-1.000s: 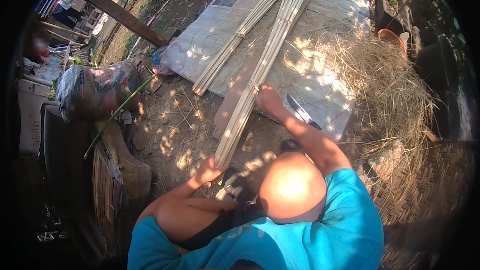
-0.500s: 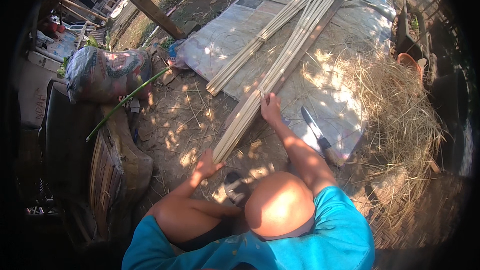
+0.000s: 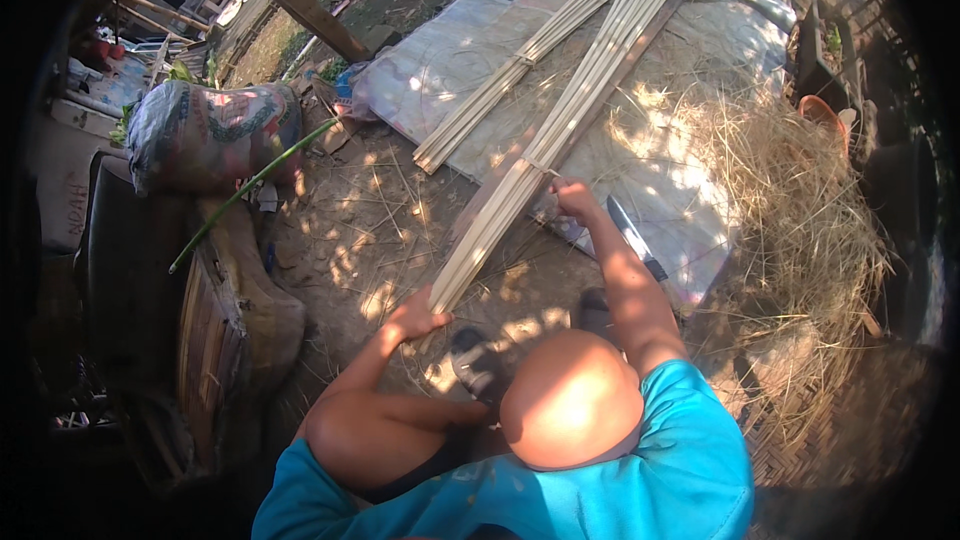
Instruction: The person retrieves a bundle of bamboo strips, unties it, and sits on the ground. Using a knife, they repeatedly split the bamboo strips into thinner pieces and place them on a pile.
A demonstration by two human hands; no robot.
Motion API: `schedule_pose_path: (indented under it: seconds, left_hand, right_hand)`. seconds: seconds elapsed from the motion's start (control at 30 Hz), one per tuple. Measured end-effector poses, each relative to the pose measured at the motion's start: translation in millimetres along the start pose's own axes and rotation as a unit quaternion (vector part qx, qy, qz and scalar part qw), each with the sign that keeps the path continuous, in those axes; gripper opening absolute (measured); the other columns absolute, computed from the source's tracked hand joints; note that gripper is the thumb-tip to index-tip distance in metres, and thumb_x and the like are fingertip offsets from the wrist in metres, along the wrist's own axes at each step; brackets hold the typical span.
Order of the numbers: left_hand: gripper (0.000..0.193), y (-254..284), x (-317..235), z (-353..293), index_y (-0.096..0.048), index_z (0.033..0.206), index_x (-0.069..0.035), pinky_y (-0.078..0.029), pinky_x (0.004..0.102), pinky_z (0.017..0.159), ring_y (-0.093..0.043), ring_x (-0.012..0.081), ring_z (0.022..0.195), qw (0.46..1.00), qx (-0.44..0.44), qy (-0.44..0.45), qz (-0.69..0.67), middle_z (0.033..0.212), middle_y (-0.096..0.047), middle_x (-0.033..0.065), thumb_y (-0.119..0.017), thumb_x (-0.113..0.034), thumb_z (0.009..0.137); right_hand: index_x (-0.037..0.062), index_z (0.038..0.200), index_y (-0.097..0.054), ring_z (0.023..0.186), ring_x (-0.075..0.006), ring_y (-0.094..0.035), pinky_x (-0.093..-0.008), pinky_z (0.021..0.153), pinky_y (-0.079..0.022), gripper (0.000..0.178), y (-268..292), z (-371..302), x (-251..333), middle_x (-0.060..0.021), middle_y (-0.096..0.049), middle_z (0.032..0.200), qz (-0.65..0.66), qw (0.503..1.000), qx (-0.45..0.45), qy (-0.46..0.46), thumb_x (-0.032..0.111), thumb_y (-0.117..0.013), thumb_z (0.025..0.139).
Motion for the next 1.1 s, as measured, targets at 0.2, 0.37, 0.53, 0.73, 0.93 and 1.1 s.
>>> schedule_pose_path:
  seconds: [0.2,0.37,0.53,0.73,0.93,1.1]
  left_hand:
    - [0.078,11,1,-25,-0.047,0.139,0.003,-0.05,0.0421,0.098,-0.065,0.0368,0.114,0.996,-0.039,0.051,0.064,0.122,-0.066,0.0264,-0.077,-0.039,0.08]
    - [0.076,39,-26,-36,-0.05,0.135,0.004,-0.05,0.0436,0.095,-0.066,0.0363,0.113,0.999,-0.012,0.03,0.022,0.119,-0.067,0.0262,-0.077,-0.041,0.08]
    - [0.075,56,-37,-80,-0.051,0.136,0.0,-0.05,0.0429,0.097,-0.064,0.0366,0.115,0.995,-0.021,0.075,0.061,0.123,-0.066,0.0252,-0.077,-0.043,0.081]
    - [0.082,74,-76,-79,-0.047,0.143,-0.003,-0.049,0.0424,0.103,-0.059,0.0374,0.124,0.987,-0.054,0.086,0.126,0.135,-0.06,0.0251,-0.079,-0.044,0.08]
    - [0.078,84,-49,-114,-0.052,0.138,-0.003,-0.051,0.0427,0.097,-0.064,0.0338,0.118,0.985,-0.113,0.079,0.109,0.127,-0.065,0.0231,-0.08,-0.046,0.079]
    - [0.069,82,-58,-101,-0.054,0.131,-0.006,-0.051,0.0445,0.096,-0.065,0.0368,0.114,0.979,-0.126,0.076,0.142,0.122,-0.067,0.023,-0.08,-0.043,0.079]
  right_hand:
    - [0.0087,0.099,-0.066,0.046,-0.008,-0.033,-0.0287,0.041,-0.026,0.028,-25,-29,53,0.0045,-0.043,0.064,0.021,0.995,0.101,-0.003,0.032,-0.052,0.103]
    - [0.0084,0.095,-0.068,0.047,-0.013,-0.038,-0.033,0.044,-0.034,0.036,14,-26,103,0.0014,-0.042,0.061,-0.388,0.918,0.028,0.078,0.04,-0.051,0.103]
    - [0.0062,0.095,-0.068,0.046,-0.0134,-0.038,-0.0323,0.043,-0.034,0.04,-59,-42,102,0.0006,-0.043,0.062,-0.302,0.939,0.122,0.11,0.044,-0.054,0.101]
    - [-0.0017,0.098,-0.064,0.078,-0.0263,-0.062,-0.0413,0.073,-0.051,0.045,2,-32,135,-0.0173,-0.064,0.083,-0.455,0.812,-0.138,0.34,0.042,-0.054,0.102]
    - [0.0063,0.106,-0.072,0.104,-0.0359,-0.067,-0.0473,0.094,-0.053,0.028,-82,-71,88,-0.0164,-0.072,0.109,-0.596,0.787,0.152,0.044,0.028,-0.055,0.1]
    - [0.0066,0.138,-0.052,0.111,-0.0474,-0.06,-0.0543,0.094,-0.05,0.046,-62,-93,153,-0.0304,-0.059,0.121,-0.466,0.758,-0.204,0.409,0.031,-0.055,0.099]
Point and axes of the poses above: each hand's wrist, its own z-axis towards the middle knuckle, its own y-axis out of the back of the hand, x = y × z, the point moved 7 cm from there along z, towards the middle knuckle
